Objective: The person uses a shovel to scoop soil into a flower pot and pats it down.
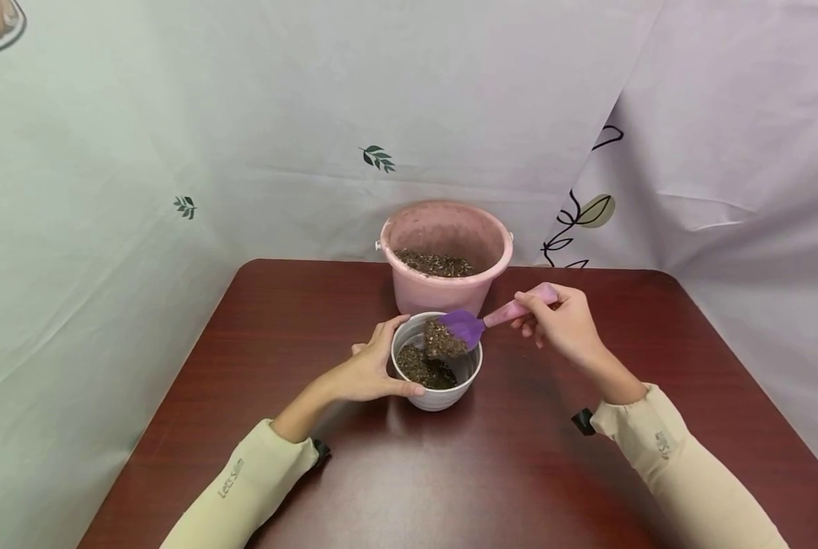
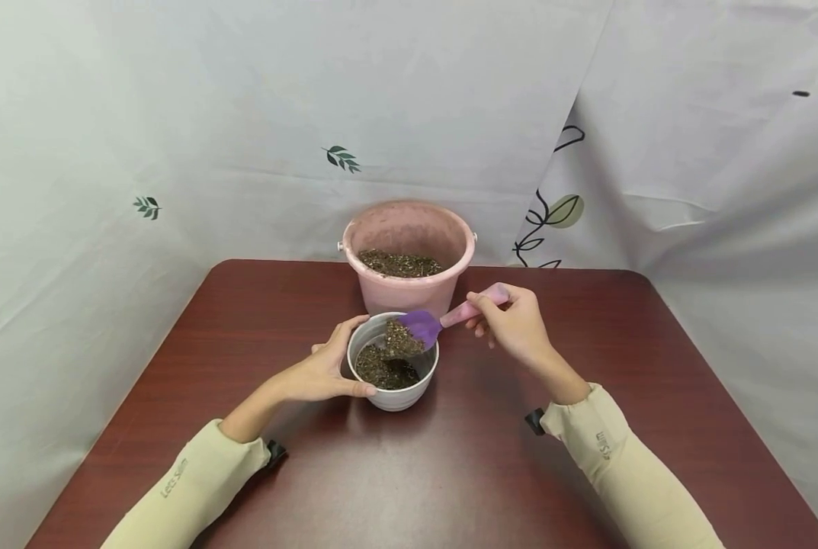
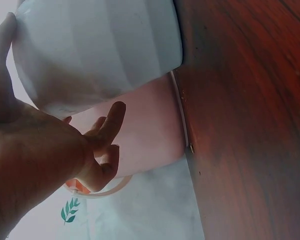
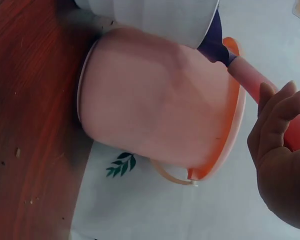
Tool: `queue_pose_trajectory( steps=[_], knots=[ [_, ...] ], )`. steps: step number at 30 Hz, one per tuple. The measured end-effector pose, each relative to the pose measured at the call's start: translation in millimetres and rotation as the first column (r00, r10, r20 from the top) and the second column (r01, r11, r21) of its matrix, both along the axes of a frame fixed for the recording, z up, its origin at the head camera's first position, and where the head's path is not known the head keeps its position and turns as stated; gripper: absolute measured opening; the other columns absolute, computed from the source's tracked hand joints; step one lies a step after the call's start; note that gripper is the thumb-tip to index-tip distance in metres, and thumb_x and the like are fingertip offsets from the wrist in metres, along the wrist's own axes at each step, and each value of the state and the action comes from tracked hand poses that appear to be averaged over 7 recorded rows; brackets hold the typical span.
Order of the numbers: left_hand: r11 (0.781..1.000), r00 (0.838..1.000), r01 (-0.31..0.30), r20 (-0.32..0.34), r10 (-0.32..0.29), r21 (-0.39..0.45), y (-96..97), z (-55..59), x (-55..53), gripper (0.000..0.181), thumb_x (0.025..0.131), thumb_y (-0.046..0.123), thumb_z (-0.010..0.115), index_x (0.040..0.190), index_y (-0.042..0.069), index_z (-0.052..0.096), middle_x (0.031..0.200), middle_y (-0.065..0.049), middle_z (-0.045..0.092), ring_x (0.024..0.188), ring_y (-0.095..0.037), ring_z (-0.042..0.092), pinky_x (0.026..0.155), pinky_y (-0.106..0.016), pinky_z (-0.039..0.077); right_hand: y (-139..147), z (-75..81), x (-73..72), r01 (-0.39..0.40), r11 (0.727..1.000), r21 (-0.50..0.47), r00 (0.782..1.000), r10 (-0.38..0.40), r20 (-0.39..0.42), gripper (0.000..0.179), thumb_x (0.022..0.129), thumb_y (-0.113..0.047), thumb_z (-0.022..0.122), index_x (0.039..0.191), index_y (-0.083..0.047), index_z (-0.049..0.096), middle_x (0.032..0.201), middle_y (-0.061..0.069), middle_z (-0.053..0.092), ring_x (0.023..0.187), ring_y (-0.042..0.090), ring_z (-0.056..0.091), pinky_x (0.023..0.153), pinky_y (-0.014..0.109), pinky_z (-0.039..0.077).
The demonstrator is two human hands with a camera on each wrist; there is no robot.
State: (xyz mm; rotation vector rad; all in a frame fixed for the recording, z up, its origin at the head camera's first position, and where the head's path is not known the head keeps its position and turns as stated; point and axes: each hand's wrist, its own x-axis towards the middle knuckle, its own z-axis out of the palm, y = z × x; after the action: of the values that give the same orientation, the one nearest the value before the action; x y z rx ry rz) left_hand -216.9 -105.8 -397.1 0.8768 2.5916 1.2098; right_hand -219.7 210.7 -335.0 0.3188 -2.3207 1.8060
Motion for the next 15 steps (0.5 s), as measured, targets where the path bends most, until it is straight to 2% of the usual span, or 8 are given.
queue_pose_trajectory(
  steps=[5,10,13,15],
  knots=[
    [1.000,1.000,0.009,0.002,-0.009,0.008,0.0,0.0,-2.4,0.112,0.074,0.040,0.087,0.154,0.006,0.017,0.152,-0.022,0.026,0.134,-0.038,0.037,0.101,-0.065,0.018,0.2,1.3,1.5,0.010,0.998,0.069,0.998,-0.006,-0.056,0.020,0.094,-0.010,0.067,0.092,0.010,0.068,0.062,0.011,0.067,0.045,0.023,0.058,0.037,0.028,0.045],
    [1.000,1.000,0.010,-0.004,-0.010,0.025,0.2,1.6,-2.6,0.112,0.073,0.041,0.087,0.154,0.006,0.018,0.151,-0.021,0.027,0.130,-0.038,0.040,0.098,-0.061,0.021,-2.4,7.0,5.5,0.020,0.994,0.103,0.995,-0.010,-0.100,0.016,0.093,-0.012,0.069,0.090,0.004,0.068,0.062,0.011,0.065,0.044,0.022,0.056,0.038,0.028,0.044],
    [1.000,1.000,0.007,0.004,-0.007,0.012,0.2,1.2,-1.4,0.113,0.073,0.042,0.087,0.154,0.008,0.017,0.152,-0.020,0.027,0.129,-0.036,0.041,0.097,-0.058,0.022,-0.1,9.6,7.3,-0.044,0.985,0.164,0.989,0.067,-0.134,0.011,0.094,-0.013,0.069,0.092,-0.002,0.070,0.067,0.007,0.066,0.049,0.018,0.055,0.042,0.028,0.045],
    [1.000,1.000,0.004,0.003,-0.004,0.008,0.7,0.8,-1.1,0.113,0.073,0.043,0.087,0.154,0.009,0.017,0.151,-0.020,0.027,0.130,-0.036,0.042,0.096,-0.057,0.022,4.1,11.0,6.8,-0.108,0.966,0.233,0.971,0.152,-0.184,0.006,0.093,-0.012,0.070,0.096,-0.007,0.071,0.073,0.005,0.068,0.055,0.017,0.056,0.047,0.027,0.046]
  ],
)
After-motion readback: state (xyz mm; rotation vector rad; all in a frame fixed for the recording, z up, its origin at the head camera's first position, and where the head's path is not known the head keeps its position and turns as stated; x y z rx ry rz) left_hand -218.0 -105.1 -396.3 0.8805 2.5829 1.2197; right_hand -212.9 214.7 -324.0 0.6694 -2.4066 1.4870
